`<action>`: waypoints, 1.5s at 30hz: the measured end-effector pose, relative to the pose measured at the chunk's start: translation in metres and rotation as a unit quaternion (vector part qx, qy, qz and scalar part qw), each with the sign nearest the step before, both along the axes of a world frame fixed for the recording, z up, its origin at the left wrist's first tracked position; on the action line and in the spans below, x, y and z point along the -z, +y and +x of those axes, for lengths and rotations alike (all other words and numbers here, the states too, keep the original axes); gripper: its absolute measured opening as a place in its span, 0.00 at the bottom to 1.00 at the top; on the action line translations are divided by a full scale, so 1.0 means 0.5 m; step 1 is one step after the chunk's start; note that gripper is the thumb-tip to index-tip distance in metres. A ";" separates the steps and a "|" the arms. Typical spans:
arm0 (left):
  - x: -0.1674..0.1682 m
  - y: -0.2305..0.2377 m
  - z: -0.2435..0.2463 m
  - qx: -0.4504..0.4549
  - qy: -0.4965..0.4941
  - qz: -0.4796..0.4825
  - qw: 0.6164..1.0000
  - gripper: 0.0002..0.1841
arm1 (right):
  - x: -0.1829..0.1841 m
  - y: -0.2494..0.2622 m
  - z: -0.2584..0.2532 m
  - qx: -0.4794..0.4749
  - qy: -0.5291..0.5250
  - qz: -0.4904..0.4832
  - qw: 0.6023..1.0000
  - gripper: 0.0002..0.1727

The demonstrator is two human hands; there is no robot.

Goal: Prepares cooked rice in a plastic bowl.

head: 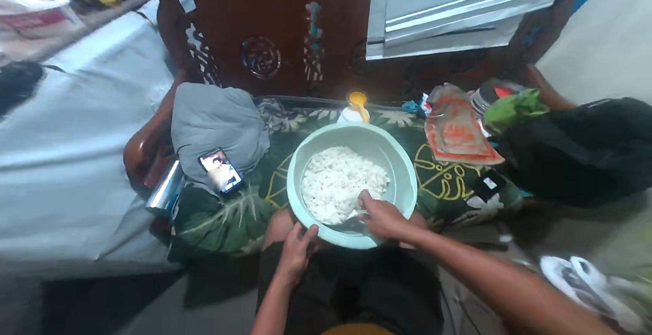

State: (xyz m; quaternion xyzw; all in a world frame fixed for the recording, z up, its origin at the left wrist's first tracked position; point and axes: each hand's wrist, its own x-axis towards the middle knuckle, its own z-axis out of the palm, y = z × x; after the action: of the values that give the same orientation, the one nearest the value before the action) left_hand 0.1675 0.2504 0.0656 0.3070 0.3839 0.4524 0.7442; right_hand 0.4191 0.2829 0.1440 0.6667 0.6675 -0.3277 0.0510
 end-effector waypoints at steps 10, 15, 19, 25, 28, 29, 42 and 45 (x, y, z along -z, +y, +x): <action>-0.001 0.002 0.001 -0.013 0.003 -0.013 1.000 0.20 | 0.037 0.029 0.008 0.198 0.264 0.013 0.944 0.24; 0.002 -0.002 0.003 -0.006 0.000 0.005 1.000 0.17 | 0.025 0.023 0.031 0.284 0.350 0.020 0.893 0.23; 0.003 -0.016 0.002 0.006 0.037 0.030 0.999 0.18 | -0.002 0.025 0.047 0.312 0.382 0.021 0.870 0.24; -0.055 -0.058 -0.073 -0.091 0.246 0.088 0.961 0.19 | -0.047 0.025 0.115 0.254 0.274 0.131 0.918 0.23; -0.029 -0.078 -0.150 -0.171 0.357 0.126 0.910 0.16 | -0.059 0.034 0.147 0.215 0.182 0.188 0.941 0.27; -0.019 -0.091 -0.167 -0.174 0.409 0.121 0.888 0.16 | -0.061 0.041 0.156 0.200 0.139 0.216 0.946 0.26; 0.050 -0.192 -0.051 -0.058 0.753 0.152 0.637 0.71 | -0.001 0.215 0.155 0.036 0.032 0.361 0.931 0.16; 0.061 -0.193 -0.056 -0.078 0.750 0.170 0.634 0.65 | 0.026 0.253 0.123 0.038 0.009 0.302 0.952 0.17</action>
State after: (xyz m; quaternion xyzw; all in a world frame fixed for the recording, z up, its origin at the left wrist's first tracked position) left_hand 0.1396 0.1537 0.0352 0.6308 0.7487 0.1796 0.0963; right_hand 0.4808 0.4095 0.1308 0.6726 0.7102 -0.1183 -0.1711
